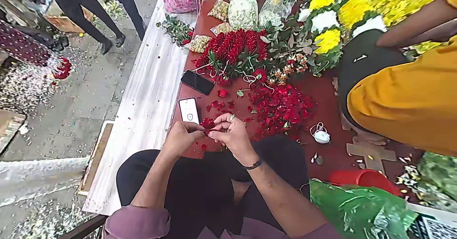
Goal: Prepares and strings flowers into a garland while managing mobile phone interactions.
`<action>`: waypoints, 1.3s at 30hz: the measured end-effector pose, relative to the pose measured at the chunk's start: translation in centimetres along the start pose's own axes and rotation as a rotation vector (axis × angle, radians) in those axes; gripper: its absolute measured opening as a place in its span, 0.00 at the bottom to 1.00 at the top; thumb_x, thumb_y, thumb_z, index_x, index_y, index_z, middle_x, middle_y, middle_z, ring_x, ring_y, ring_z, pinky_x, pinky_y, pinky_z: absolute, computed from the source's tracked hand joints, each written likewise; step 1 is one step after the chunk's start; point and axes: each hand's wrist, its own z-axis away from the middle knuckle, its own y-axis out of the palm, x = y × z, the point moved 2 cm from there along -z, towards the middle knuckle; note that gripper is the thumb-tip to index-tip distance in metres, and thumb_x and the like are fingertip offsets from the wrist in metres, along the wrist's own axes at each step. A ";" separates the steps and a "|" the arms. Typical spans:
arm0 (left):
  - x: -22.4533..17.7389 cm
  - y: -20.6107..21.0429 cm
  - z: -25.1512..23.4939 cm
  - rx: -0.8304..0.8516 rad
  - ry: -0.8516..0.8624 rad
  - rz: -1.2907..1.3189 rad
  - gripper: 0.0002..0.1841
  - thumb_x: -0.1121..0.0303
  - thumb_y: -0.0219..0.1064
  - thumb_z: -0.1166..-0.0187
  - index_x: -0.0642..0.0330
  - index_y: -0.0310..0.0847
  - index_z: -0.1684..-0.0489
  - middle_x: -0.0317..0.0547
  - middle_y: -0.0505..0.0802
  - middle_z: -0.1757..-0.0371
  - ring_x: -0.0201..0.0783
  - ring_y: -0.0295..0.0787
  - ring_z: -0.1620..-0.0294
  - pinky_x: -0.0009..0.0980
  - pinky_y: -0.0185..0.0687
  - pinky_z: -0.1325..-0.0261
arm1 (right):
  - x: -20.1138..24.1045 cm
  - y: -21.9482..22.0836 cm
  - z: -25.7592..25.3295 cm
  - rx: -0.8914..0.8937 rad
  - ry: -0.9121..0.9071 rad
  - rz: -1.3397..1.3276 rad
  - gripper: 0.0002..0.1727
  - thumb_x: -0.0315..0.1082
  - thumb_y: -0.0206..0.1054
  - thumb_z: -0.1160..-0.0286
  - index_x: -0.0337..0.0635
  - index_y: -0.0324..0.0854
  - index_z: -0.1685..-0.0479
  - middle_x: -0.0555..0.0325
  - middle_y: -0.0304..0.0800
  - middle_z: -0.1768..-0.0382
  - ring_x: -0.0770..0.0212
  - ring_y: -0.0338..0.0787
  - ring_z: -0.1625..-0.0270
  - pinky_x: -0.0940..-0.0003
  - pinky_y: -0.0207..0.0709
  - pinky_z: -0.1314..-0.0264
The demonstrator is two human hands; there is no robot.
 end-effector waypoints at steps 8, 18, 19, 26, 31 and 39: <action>0.2 0.8 -0.3 0.064 0.045 -0.021 0.04 0.64 0.79 0.27 0.53 0.95 0.66 0.33 0.94 0.69 0.25 0.88 0.67 0.30 0.84 0.58 | -0.6 -1.3 -1.0 0.064 0.104 0.211 0.40 0.23 0.86 0.49 0.38 0.72 0.29 0.60 0.83 0.80 0.69 0.77 0.83 0.73 0.75 0.77; -0.1 -0.2 0.2 -0.104 -0.008 0.090 0.07 0.76 0.72 0.27 0.58 0.89 0.75 0.33 0.91 0.74 0.26 0.86 0.68 0.27 0.82 0.56 | -0.4 -3.0 0.7 0.308 0.232 0.353 0.22 0.35 0.72 0.24 0.31 0.81 0.35 0.50 0.91 0.55 0.62 0.90 0.59 0.64 0.86 0.52; -0.3 -0.4 0.2 -0.132 -0.009 0.049 0.06 0.76 0.73 0.27 0.59 0.89 0.75 0.33 0.91 0.74 0.26 0.85 0.69 0.28 0.82 0.57 | -0.3 -2.6 0.9 0.335 0.191 0.357 0.16 0.35 0.72 0.23 0.31 0.85 0.44 0.54 0.90 0.62 0.67 0.88 0.67 0.70 0.84 0.61; -4.2 0.4 2.4 0.246 0.036 -0.646 0.09 0.64 0.74 0.28 0.60 0.92 0.65 0.50 0.93 0.63 0.50 0.89 0.58 0.59 0.81 0.51 | 2.2 -4.1 0.4 0.392 -0.250 0.213 0.06 0.30 0.72 0.28 0.38 0.92 0.68 0.64 0.91 0.69 0.80 0.85 0.65 0.80 0.80 0.58; -7.5 2.3 2.9 0.241 0.461 -0.049 0.04 0.64 0.77 0.29 0.53 0.93 0.68 0.30 0.92 0.64 0.25 0.88 0.63 0.24 0.87 0.57 | 0.7 -5.9 -0.1 0.363 -0.141 -0.022 0.05 0.25 0.68 0.26 0.37 0.88 0.58 0.66 0.91 0.66 0.79 0.86 0.63 0.80 0.83 0.55; -2.9 0.4 0.6 -0.120 0.091 -0.179 0.06 0.65 0.77 0.27 0.56 0.92 0.66 0.34 0.92 0.72 0.27 0.86 0.71 0.31 0.84 0.60 | 2.2 -4.6 0.6 0.431 -0.237 0.132 0.06 0.26 0.70 0.27 0.37 0.94 0.67 0.67 0.95 0.69 0.85 0.87 0.65 0.83 0.81 0.55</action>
